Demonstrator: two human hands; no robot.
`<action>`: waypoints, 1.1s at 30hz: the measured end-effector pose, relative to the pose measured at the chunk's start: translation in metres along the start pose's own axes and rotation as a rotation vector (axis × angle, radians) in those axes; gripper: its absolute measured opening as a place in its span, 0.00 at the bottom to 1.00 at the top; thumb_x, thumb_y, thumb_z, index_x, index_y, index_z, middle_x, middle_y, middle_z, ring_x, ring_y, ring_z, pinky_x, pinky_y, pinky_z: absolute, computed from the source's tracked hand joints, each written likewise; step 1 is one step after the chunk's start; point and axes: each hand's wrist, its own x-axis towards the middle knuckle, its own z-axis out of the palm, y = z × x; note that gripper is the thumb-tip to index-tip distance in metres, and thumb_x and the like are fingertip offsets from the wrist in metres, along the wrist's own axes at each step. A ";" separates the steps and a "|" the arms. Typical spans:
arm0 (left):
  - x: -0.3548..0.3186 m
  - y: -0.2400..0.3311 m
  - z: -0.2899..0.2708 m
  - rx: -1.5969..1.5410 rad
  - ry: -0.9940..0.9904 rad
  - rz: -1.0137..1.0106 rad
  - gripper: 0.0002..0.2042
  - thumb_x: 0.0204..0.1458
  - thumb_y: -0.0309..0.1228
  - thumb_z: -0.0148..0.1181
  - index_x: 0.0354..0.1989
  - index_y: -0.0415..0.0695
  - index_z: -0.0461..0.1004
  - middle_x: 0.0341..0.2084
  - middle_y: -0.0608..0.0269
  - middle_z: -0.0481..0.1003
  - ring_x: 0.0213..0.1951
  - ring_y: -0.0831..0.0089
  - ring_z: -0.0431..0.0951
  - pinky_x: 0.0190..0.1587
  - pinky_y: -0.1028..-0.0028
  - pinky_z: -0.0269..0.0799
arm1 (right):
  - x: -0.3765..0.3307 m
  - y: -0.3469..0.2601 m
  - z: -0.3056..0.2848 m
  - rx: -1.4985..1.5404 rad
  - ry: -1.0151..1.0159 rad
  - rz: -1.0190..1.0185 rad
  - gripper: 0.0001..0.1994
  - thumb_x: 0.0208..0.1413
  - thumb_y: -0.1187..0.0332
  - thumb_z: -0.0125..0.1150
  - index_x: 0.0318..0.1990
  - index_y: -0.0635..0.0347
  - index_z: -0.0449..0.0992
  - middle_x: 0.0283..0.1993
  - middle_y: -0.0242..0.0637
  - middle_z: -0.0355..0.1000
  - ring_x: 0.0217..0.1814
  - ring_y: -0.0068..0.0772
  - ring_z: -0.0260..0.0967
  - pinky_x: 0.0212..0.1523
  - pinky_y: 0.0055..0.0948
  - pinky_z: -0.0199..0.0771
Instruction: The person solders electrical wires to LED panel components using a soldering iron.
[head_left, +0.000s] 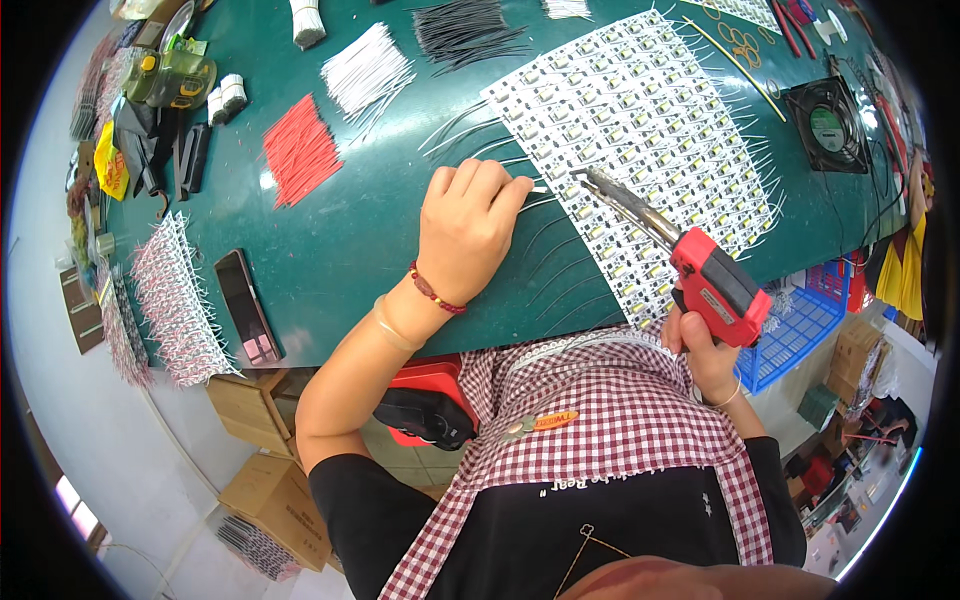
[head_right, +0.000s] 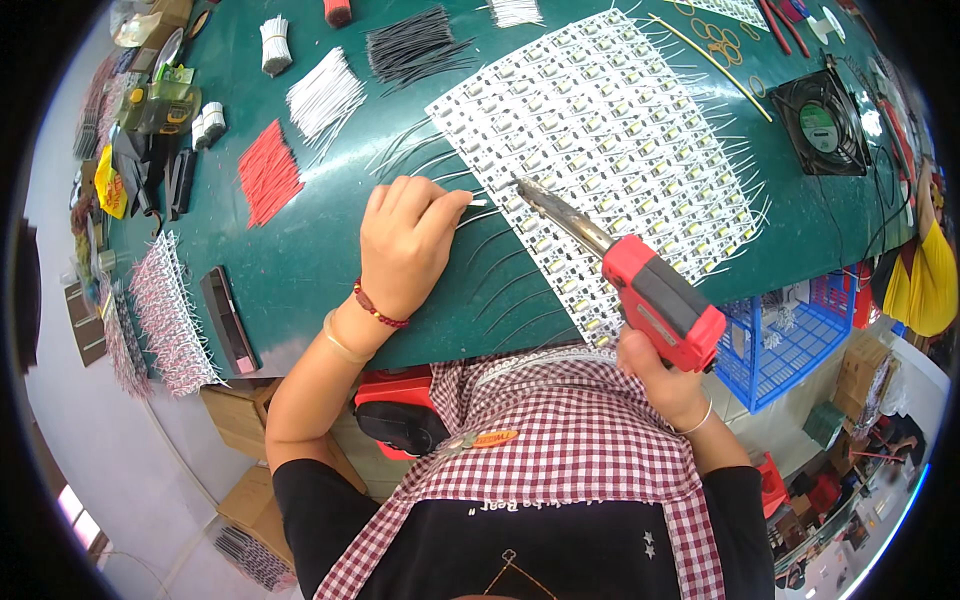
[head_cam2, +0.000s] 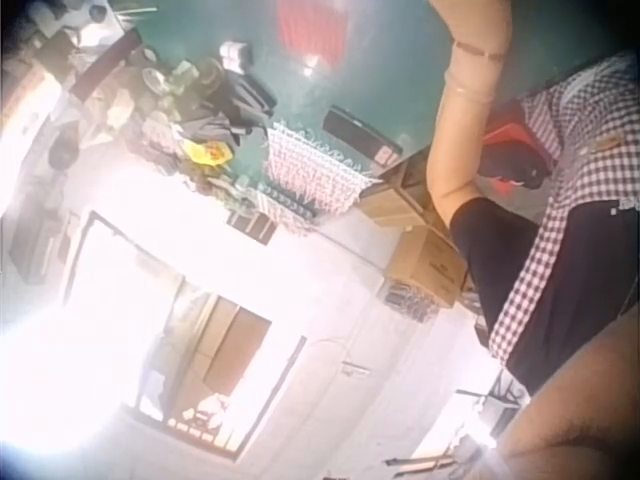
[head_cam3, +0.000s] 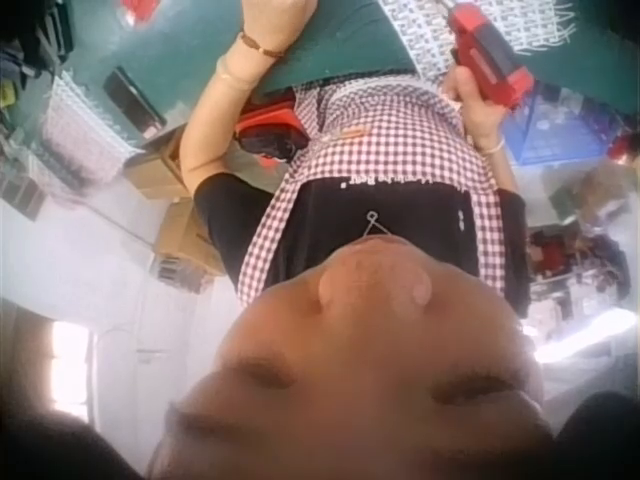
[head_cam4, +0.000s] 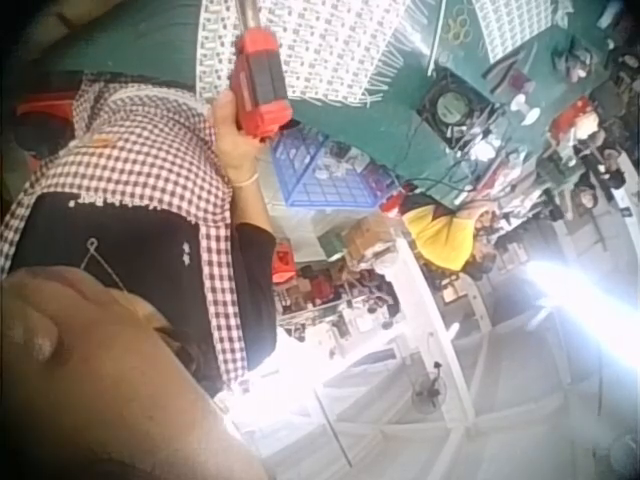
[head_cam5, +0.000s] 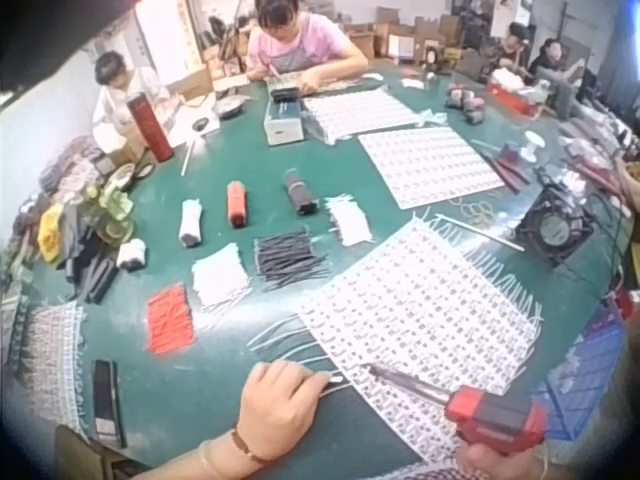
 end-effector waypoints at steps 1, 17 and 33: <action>-0.001 0.000 0.002 0.000 0.000 0.000 0.09 0.41 0.21 0.64 0.32 0.45 0.77 0.24 0.67 0.68 0.28 0.69 0.70 0.31 0.69 0.61 | 0.001 0.002 0.000 -0.029 -0.004 0.007 0.22 0.65 0.61 0.55 0.58 0.68 0.63 0.22 0.34 0.64 0.21 0.23 0.60 0.26 0.26 0.66; 0.001 0.004 0.005 0.066 -0.057 0.033 0.10 0.43 0.22 0.59 0.36 0.43 0.77 0.29 0.65 0.70 0.33 0.68 0.71 0.36 0.69 0.65 | 0.008 0.007 0.007 -0.023 0.061 0.088 0.10 0.57 0.72 0.65 0.46 0.63 0.75 0.31 0.28 0.73 0.29 0.18 0.68 0.30 0.23 0.69; 0.000 0.004 0.005 0.069 -0.050 0.067 0.10 0.44 0.23 0.59 0.36 0.43 0.77 0.30 0.65 0.69 0.34 0.69 0.71 0.38 0.69 0.65 | 0.007 -0.003 0.009 -0.104 0.034 0.038 0.24 0.64 0.61 0.56 0.59 0.71 0.63 0.21 0.33 0.64 0.20 0.23 0.61 0.25 0.27 0.66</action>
